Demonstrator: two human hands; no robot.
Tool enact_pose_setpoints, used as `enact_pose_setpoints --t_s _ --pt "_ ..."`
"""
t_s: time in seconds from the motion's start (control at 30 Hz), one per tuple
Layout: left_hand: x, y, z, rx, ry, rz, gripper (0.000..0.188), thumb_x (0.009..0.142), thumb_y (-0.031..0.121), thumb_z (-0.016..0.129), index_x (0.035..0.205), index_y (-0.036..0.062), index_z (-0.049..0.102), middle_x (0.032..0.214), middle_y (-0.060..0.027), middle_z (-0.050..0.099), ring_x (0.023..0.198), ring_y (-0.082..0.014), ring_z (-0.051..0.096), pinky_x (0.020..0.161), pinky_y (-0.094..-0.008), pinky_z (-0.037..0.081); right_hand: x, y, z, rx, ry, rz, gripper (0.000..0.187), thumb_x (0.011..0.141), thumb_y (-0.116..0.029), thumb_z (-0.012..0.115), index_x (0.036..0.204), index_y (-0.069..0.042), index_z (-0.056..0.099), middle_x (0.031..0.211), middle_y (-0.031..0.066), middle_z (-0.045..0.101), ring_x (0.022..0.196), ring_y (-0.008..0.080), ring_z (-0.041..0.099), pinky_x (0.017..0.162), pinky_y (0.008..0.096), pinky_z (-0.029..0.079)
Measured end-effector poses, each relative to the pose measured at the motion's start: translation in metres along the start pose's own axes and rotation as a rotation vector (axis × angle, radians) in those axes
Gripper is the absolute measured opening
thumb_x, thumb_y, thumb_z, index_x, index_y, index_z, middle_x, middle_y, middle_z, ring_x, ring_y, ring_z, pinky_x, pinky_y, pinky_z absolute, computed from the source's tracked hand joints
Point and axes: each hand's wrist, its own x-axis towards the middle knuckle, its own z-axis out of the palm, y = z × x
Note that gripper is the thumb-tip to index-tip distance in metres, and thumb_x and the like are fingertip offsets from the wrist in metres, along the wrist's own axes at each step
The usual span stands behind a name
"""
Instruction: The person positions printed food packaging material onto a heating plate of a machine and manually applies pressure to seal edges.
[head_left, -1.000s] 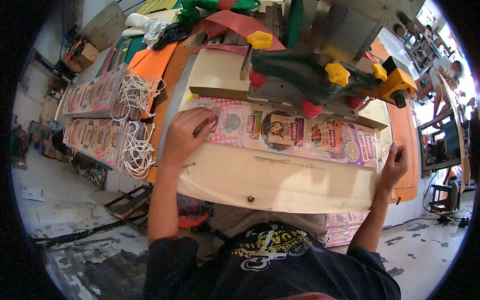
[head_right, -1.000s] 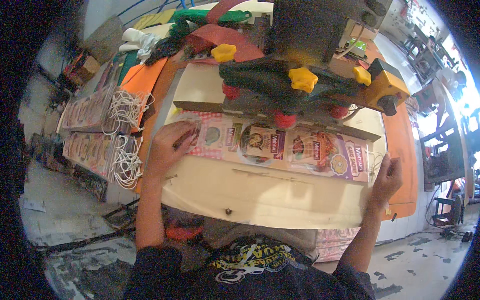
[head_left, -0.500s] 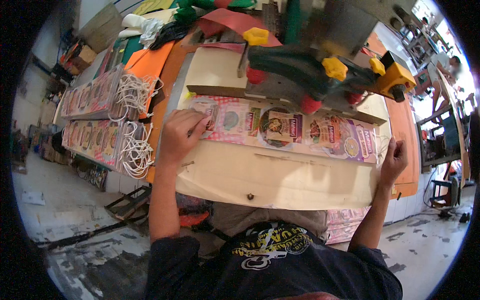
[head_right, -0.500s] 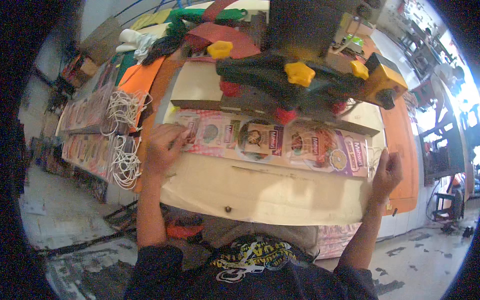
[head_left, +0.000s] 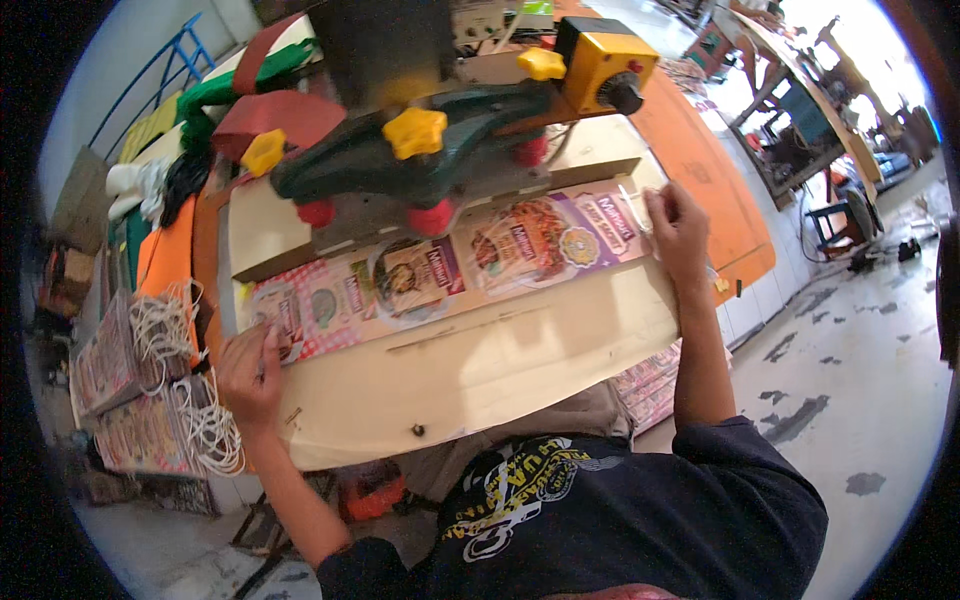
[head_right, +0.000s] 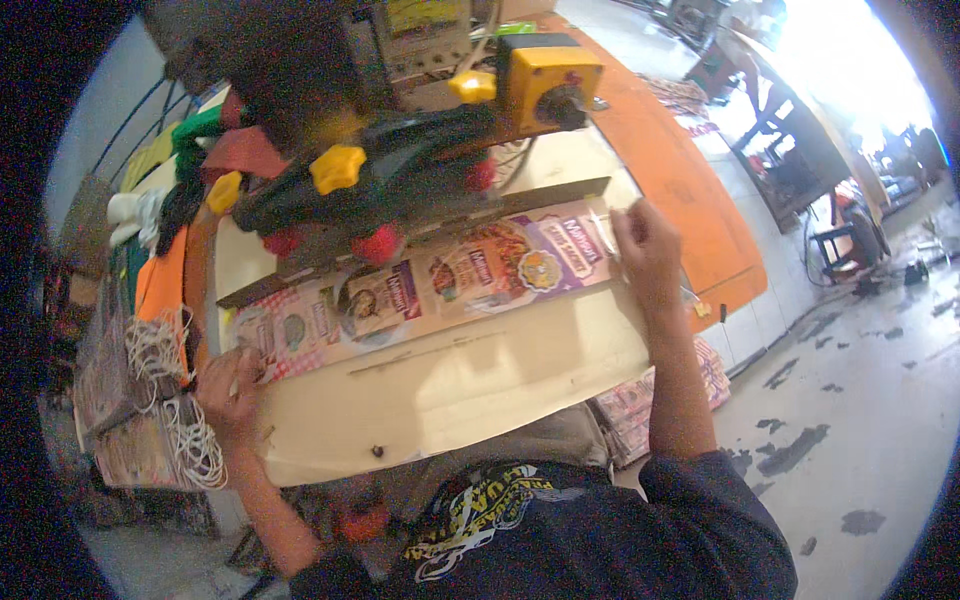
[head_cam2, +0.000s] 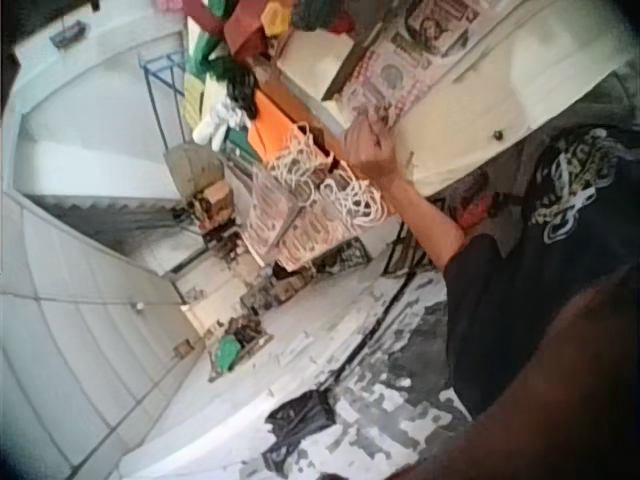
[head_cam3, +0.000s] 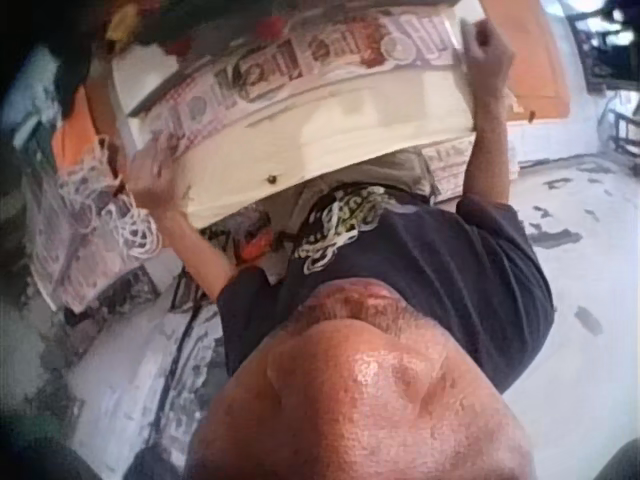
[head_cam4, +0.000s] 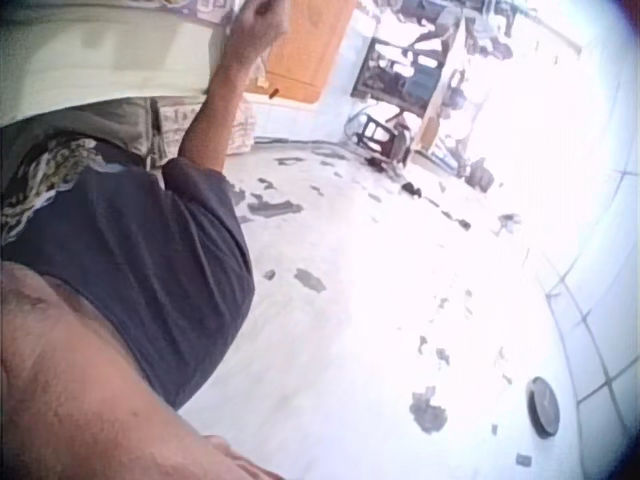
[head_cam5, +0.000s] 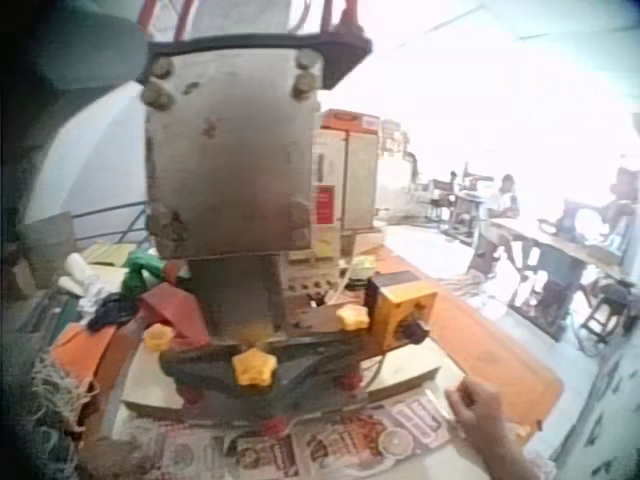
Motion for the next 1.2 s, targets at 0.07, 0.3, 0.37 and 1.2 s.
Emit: enact_pose_setpoints --t_s 0.07,0.3,0.37,1.2 --pt "0.0 -0.003 -0.002 0.027 0.045 0.053 0.016 0.096 0.01 0.068 0.095 -0.0038 0.074 0.094 -0.0156 0.076 0.09 -0.033 0.073 0.085 -0.042 0.053 0.0 -0.003 0.004 0.019 -0.096 -0.035 0.025 0.097 -0.02 0.068 0.083 -0.001 0.059 0.062 0.0025 0.051 0.059 0.0086 0.046 0.055 0.0298 0.038" --pt "-0.003 -0.006 0.006 0.019 -0.017 -0.015 0.013 0.096 0.009 0.068 0.093 -0.0025 0.074 0.094 -0.0154 0.076 0.088 -0.0329 0.072 0.085 -0.0426 0.053 0.001 -0.004 0.002 -0.061 -0.179 0.03 0.024 0.096 -0.023 0.068 0.086 -0.002 0.061 0.065 0.0064 0.059 0.058 0.0131 0.052 0.056 0.0317 0.042" --pt "-0.006 -0.009 0.007 0.064 -0.006 0.002 0.013 0.096 0.008 0.067 0.091 -0.0026 0.074 0.093 -0.016 0.076 0.088 -0.0328 0.072 0.085 -0.0422 0.053 0.001 -0.004 0.003 -0.04 -0.185 0.022 0.025 0.096 -0.023 0.068 0.085 -0.002 0.06 0.064 0.0068 0.058 0.057 0.0139 0.052 0.056 0.0324 0.042" --pt "-0.006 0.019 -0.012 0.088 -0.332 0.077 0.028 0.089 0.017 0.071 0.112 0.0006 0.073 0.125 -0.0139 0.07 0.12 -0.034 0.063 0.103 -0.0457 0.046 -0.018 -0.015 -0.006 -0.126 -0.185 -0.029 0.019 0.097 -0.022 0.063 0.111 -0.011 0.068 0.093 0.013 0.062 0.084 0.028 0.063 0.077 0.0414 0.05"
